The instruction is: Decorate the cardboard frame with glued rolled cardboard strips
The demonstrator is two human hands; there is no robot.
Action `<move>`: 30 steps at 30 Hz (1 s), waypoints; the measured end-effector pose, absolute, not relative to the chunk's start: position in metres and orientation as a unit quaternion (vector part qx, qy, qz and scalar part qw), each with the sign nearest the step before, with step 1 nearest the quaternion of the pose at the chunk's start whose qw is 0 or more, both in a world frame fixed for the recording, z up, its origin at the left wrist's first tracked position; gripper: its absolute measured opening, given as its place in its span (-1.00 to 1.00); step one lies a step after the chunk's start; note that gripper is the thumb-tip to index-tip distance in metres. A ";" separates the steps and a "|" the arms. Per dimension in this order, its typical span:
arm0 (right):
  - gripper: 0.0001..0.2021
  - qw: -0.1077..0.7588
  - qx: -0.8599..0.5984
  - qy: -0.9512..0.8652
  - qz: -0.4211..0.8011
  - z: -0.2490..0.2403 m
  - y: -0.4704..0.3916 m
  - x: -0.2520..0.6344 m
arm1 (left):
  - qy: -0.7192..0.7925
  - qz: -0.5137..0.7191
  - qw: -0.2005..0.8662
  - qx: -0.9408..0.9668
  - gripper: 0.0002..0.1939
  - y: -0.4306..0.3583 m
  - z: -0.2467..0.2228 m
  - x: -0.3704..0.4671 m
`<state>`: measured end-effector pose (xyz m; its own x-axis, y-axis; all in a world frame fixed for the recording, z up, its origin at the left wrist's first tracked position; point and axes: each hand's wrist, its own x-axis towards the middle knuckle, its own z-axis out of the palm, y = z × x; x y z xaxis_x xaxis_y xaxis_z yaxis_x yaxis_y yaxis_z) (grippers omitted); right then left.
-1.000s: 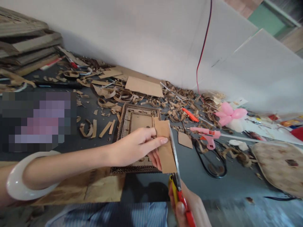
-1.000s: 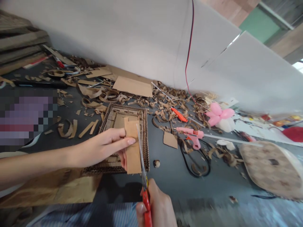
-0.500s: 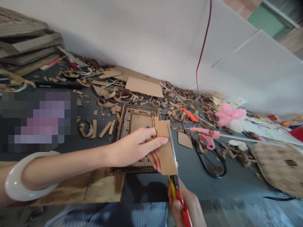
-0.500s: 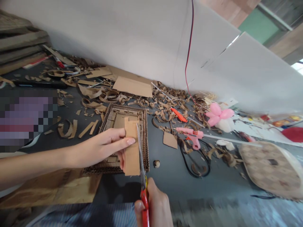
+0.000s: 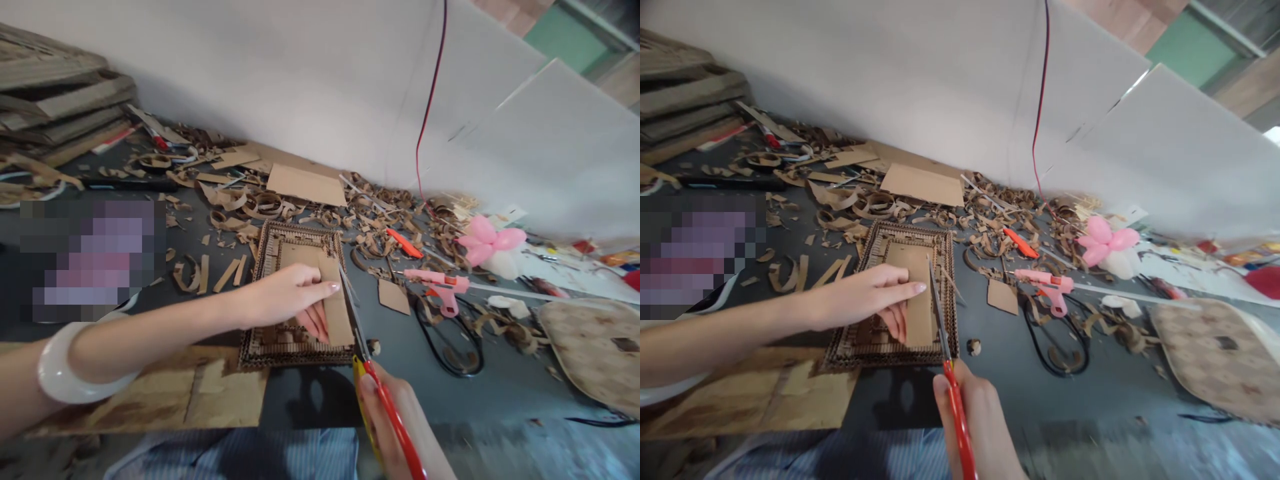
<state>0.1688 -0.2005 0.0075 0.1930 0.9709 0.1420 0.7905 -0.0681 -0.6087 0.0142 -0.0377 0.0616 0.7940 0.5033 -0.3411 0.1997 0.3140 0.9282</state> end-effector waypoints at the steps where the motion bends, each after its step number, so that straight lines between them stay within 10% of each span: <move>1: -0.47 0.287 -0.713 -0.616 0.171 0.009 -0.199 0.172 | 0.305 0.082 0.719 0.619 -0.69 -0.033 0.066 0.009; 10: -0.56 0.150 -0.821 -0.538 0.122 0.017 -0.209 0.248 | 0.534 0.092 0.097 0.835 -0.71 0.022 0.098 -0.054; 20: -0.47 -0.028 -0.867 -0.497 0.019 0.004 -0.203 0.279 | 0.410 0.158 0.145 0.887 -0.70 0.009 0.076 -0.054; 27: -0.73 0.210 -0.665 -0.711 -0.087 0.023 -0.153 0.230 | 0.354 -0.087 0.048 0.930 -0.87 -0.022 0.079 -0.034; 30: -0.81 0.179 -0.593 -0.784 -0.042 0.018 -0.116 0.203 | 0.334 -0.106 0.042 0.936 -0.86 -0.030 0.076 -0.028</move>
<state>0.2028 -0.1161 0.0184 -0.2318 0.9147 0.3311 0.9450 0.2925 -0.1464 -0.0284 -0.0297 0.0761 0.7543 0.6163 -0.2265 0.6340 -0.7733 0.0074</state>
